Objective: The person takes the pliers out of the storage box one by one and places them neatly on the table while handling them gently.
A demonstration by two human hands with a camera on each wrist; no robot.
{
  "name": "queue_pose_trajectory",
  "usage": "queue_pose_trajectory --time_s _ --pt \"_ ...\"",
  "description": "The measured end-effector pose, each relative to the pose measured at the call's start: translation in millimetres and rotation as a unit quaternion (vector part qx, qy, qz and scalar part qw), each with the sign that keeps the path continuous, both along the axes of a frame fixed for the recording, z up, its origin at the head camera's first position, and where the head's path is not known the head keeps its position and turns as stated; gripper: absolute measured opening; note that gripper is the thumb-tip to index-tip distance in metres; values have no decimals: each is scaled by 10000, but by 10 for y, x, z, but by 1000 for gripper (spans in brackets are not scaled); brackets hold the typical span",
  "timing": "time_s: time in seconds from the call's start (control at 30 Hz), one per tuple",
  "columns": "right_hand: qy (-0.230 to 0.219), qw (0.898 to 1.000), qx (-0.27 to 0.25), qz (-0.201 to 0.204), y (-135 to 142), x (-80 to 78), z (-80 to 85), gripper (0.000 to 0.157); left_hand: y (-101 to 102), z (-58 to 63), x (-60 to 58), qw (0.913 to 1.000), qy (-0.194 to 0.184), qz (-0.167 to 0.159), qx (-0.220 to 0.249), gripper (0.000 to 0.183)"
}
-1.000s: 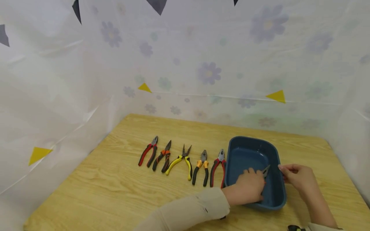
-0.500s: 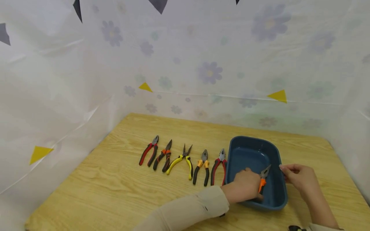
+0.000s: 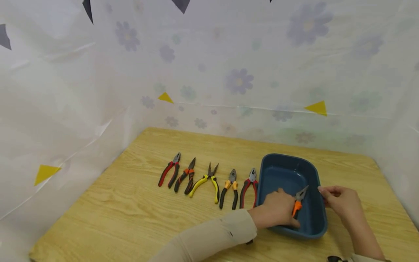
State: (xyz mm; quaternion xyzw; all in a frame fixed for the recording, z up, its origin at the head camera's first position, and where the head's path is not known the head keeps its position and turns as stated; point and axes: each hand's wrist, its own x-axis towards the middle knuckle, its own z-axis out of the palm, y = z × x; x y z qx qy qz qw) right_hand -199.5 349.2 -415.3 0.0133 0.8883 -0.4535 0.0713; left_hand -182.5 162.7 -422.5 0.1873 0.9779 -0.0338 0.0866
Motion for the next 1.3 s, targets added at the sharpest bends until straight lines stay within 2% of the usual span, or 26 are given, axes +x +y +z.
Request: queue_pose_trajectory --time_s 0.37,0.67,0.87,1.1,1.3 --pt "10 10000 -9 66 10 -4 -6 59 -47 61 25 9998 45 124 137 49" --pt "-14 10000 36 80 18 -16 -17 60 -150 165 14 9991 139 201 344 48" --pt "46 9999 -90 48 16 -19 -38 58 -243 279 58 9982 140 237 540 52" --pt "177 9997 -171 -1 11 2 -51 56 -385 425 133 9973 212 118 687 53" --pt "271 9995 -166 27 -2 11 -53 55 -548 509 151 9957 150 189 896 55"
